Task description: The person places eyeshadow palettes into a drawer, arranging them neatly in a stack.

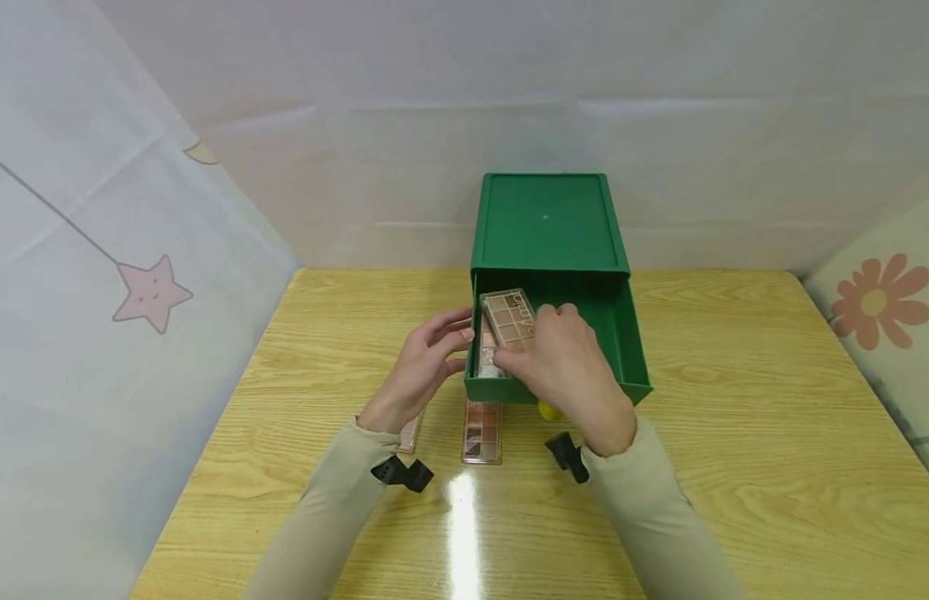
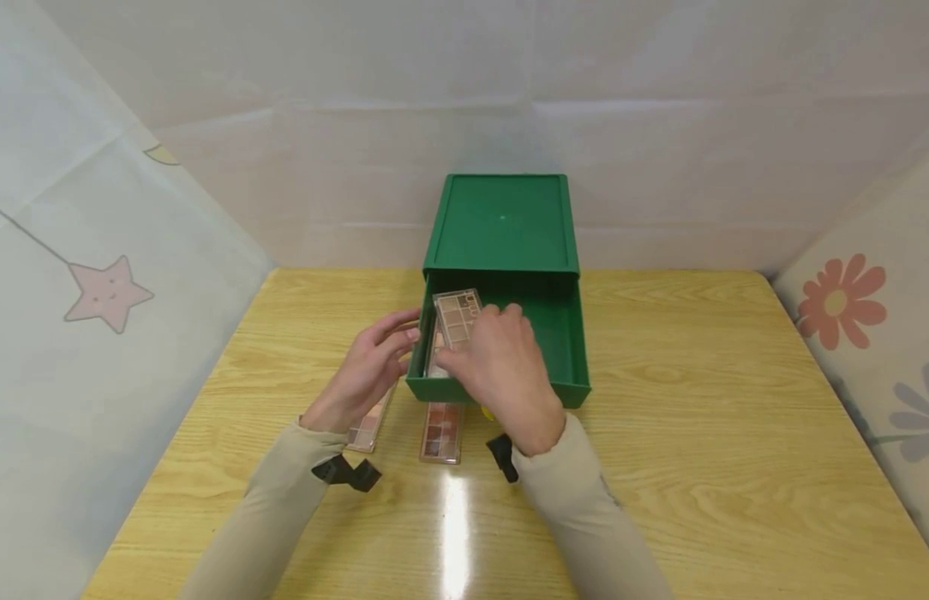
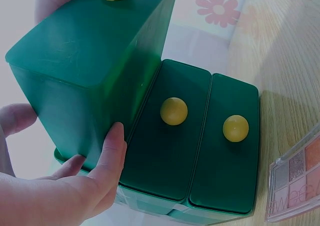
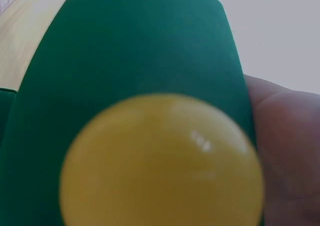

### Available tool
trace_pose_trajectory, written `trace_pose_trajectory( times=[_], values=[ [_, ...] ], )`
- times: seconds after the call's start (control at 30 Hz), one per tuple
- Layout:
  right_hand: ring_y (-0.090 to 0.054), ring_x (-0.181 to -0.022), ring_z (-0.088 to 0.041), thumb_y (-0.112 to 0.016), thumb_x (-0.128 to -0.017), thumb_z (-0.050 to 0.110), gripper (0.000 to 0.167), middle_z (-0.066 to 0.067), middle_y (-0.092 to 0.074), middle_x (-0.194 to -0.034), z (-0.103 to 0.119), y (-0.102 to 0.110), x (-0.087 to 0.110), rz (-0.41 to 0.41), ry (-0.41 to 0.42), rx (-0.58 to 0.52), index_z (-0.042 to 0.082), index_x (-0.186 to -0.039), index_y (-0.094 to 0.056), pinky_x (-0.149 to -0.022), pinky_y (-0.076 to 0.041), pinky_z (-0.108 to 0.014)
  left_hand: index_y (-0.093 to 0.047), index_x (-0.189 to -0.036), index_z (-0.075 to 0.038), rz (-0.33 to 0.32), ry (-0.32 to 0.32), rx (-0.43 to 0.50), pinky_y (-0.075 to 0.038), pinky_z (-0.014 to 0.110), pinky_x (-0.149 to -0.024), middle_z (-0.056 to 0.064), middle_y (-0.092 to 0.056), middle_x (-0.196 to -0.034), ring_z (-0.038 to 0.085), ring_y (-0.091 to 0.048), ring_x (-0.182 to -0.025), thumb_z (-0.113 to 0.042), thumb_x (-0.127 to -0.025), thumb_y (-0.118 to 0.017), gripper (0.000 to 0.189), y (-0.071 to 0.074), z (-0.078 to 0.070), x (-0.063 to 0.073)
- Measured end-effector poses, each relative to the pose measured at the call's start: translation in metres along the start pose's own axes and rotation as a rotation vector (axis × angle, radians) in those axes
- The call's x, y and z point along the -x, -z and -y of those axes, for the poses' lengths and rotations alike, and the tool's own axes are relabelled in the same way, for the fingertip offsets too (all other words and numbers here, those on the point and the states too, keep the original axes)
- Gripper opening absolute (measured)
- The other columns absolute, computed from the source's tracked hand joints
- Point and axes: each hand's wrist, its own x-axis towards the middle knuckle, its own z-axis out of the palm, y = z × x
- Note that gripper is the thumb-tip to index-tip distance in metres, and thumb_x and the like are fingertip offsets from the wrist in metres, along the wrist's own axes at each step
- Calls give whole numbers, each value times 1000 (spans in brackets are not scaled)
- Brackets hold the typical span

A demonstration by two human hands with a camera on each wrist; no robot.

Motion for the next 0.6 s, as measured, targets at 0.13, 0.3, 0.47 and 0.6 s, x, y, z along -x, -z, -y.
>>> trace_pose_trajectory(
  times=[0.13,0.3,0.47,0.6],
  values=[
    [-49,-63,-24,-67,-79,35,34,-13,-50,-82,1,-1,-1,6,8,7,3,-79,-54,-48,-40,-27,-39,-144,-6,-3,0,-6,-51,35,-93,15,-43,-145,28,-52,-121,-17,-98,-52,49,-1,0,1],
    [-50,-69,-24,-68,-82,36,39,-14,-51,-84,5,-1,-3,38,0,6,-1,-87,-57,-49,-41,-26,-40,-144,-6,-8,3,-8,-53,34,-92,15,-44,-144,27,-53,-120,-17,-98,-52,48,-1,-1,0],
    [-50,-74,-24,-66,-86,36,40,-12,-52,-86,7,-1,-5,90,0,-23,-2,-98,-60,-52,-42,-26,-41,-143,-7,-11,5,-8,-52,33,-92,14,-46,-143,23,-55,-117,-18,-97,-53,48,-1,0,-1],
    [-49,-76,-24,-61,-91,34,34,-10,-54,-85,7,0,-7,115,53,-48,0,-98,-63,-55,-42,-27,-41,-143,-7,-10,6,-8,-52,34,-94,14,-45,-143,21,-54,-116,-18,-97,-53,49,-1,0,-1]
  ],
)
